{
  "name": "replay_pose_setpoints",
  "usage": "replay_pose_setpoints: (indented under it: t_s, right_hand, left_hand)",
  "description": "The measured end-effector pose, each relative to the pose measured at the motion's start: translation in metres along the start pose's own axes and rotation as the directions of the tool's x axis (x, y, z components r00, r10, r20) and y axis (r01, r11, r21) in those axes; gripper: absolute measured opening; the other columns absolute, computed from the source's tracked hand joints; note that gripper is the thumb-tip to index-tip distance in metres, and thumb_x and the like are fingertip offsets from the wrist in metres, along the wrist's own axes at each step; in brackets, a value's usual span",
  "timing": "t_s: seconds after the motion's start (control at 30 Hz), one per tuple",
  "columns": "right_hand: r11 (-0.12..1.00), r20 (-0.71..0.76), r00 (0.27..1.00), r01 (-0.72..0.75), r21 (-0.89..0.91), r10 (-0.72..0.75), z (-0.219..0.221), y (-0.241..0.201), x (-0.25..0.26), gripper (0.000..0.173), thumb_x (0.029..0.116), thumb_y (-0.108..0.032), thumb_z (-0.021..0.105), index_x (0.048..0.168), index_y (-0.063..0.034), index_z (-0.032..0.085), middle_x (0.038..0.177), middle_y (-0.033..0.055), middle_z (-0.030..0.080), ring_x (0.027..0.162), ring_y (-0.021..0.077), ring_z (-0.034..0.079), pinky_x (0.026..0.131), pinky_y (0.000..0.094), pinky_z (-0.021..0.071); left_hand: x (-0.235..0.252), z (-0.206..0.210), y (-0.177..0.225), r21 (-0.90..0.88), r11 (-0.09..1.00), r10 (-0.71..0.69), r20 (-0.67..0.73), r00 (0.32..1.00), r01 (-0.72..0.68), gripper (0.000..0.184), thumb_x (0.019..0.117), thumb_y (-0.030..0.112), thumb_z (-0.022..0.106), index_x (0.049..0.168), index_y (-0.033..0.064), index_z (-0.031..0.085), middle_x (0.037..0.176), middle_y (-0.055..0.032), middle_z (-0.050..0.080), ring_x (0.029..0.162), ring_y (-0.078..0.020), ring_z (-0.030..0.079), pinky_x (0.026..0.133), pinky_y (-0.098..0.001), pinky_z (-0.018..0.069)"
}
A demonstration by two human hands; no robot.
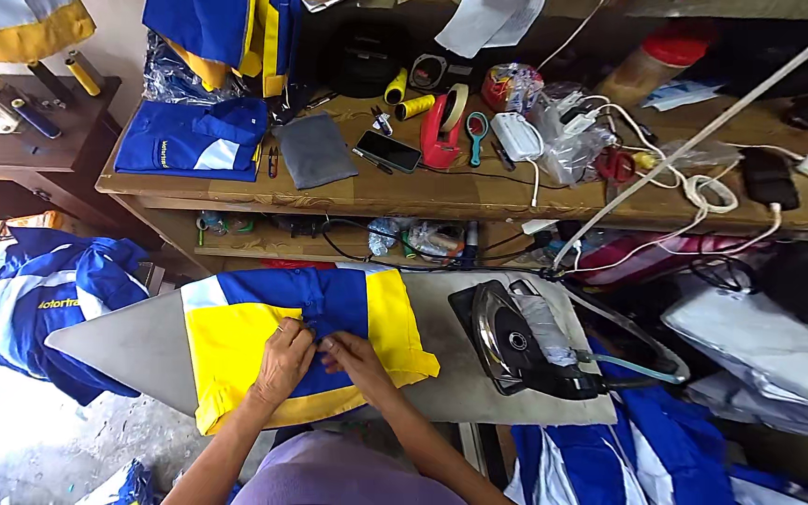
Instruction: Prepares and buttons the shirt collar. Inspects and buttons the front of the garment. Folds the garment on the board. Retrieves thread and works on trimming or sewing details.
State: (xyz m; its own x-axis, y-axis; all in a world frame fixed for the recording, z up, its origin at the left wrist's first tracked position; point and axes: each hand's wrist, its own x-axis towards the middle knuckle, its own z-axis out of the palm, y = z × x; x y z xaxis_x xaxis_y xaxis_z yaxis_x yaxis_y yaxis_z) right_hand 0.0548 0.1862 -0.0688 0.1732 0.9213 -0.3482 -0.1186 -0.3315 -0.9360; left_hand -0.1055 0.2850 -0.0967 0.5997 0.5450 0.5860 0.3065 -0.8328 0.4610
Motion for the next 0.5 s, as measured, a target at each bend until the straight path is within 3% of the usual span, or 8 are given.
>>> replay_pose_setpoints:
  t_s: [0.03, 0.1, 0.17, 0.27, 0.4, 0.5]
  right_hand:
    - [0.988, -0.032, 0.998, -0.04, 0.148, 0.045, 0.005, 0.002, 0.003, 0.033, 0.107, -0.027, 0.053, 0.113, 0.003, 0.066, 0.104, 0.0117, 0.072, 0.09, 0.0202, 0.072, 0.081, 0.0382, 0.0626]
    - [0.942, -0.128, 0.99, -0.007, 0.336, 0.052, 0.014, 0.002, 0.01, 0.025, 0.1048, -0.02, 0.058, 0.104, 0.0035, 0.065, 0.094, 0.0112, 0.071, 0.084, 0.0206, 0.073, 0.078, 0.0389, 0.0631]
    - [0.92, -0.193, 0.981, 0.041, 0.39, 0.037, 0.017, 0.001, 0.017, 0.017, 0.1006, -0.013, 0.065, 0.093, 0.002, 0.064, 0.084, 0.0094, 0.069, 0.075, 0.0183, 0.07, 0.073, 0.0363, 0.0622]
    - [0.939, -0.191, 0.982, 0.053, 0.34, 0.014, 0.012, 0.001, 0.024, 0.014, 0.0991, -0.007, 0.065, 0.089, 0.0028, 0.064, 0.081, 0.0089, 0.068, 0.07, 0.0164, 0.068, 0.07, 0.0337, 0.0613]
    - [0.948, -0.119, 0.992, 0.073, 0.31, -0.038, 0.004, 0.003, 0.027, 0.011, 0.1013, -0.004, 0.058, 0.097, 0.0038, 0.065, 0.086, 0.0085, 0.069, 0.074, 0.0157, 0.069, 0.073, 0.0334, 0.0616]
    - [0.955, -0.068, 0.991, 0.131, 0.265, -0.118, 0.005, 0.005, 0.027, 0.011, 0.1016, -0.004, 0.056, 0.098, 0.0028, 0.064, 0.086, 0.0065, 0.068, 0.076, 0.0145, 0.068, 0.074, 0.0329, 0.0611]
  left_hand:
    - [-0.001, 0.002, 0.002, -0.003, 1.0, 0.003, -0.004, 1.0, -0.003, 0.011, 0.0939, 0.009, 0.062, 0.09, 0.0039, 0.071, 0.093, -0.0133, 0.069, 0.092, -0.023, 0.069, 0.083, -0.0304, 0.0584]
    - [-0.002, 0.005, 0.004, -0.013, 1.0, 0.009, -0.016, 1.0, -0.009, 0.01, 0.0939, 0.008, 0.062, 0.09, 0.0041, 0.07, 0.093, -0.0129, 0.068, 0.091, -0.0227, 0.068, 0.083, -0.0298, 0.0581]
    - [-0.005, 0.008, 0.007, -0.024, 1.0, 0.016, -0.021, 1.0, -0.016, 0.011, 0.0952, 0.007, 0.061, 0.089, 0.0046, 0.069, 0.092, -0.0122, 0.067, 0.091, -0.0219, 0.067, 0.082, -0.0291, 0.0575]
    - [-0.007, 0.011, 0.01, -0.059, 0.998, -0.014, -0.019, 1.0, 0.013, 0.01, 0.0953, 0.006, 0.061, 0.089, 0.0046, 0.07, 0.093, -0.012, 0.067, 0.092, -0.0206, 0.067, 0.084, -0.0279, 0.0574]
    - [-0.001, -0.004, 0.015, -0.301, 0.905, -0.277, 0.116, 0.954, 0.3, 0.02, 0.0942, 0.016, 0.07, 0.104, -0.0013, 0.069, 0.104, -0.0135, 0.069, 0.097, -0.0167, 0.069, 0.089, -0.0292, 0.0591]
    - [0.007, -0.012, 0.012, -0.292, 0.808, -0.461, 0.226, 0.858, 0.511, 0.033, 0.0967, 0.032, 0.069, 0.101, 0.0001, 0.066, 0.087, -0.0061, 0.068, 0.076, -0.0108, 0.067, 0.071, -0.0269, 0.0586]
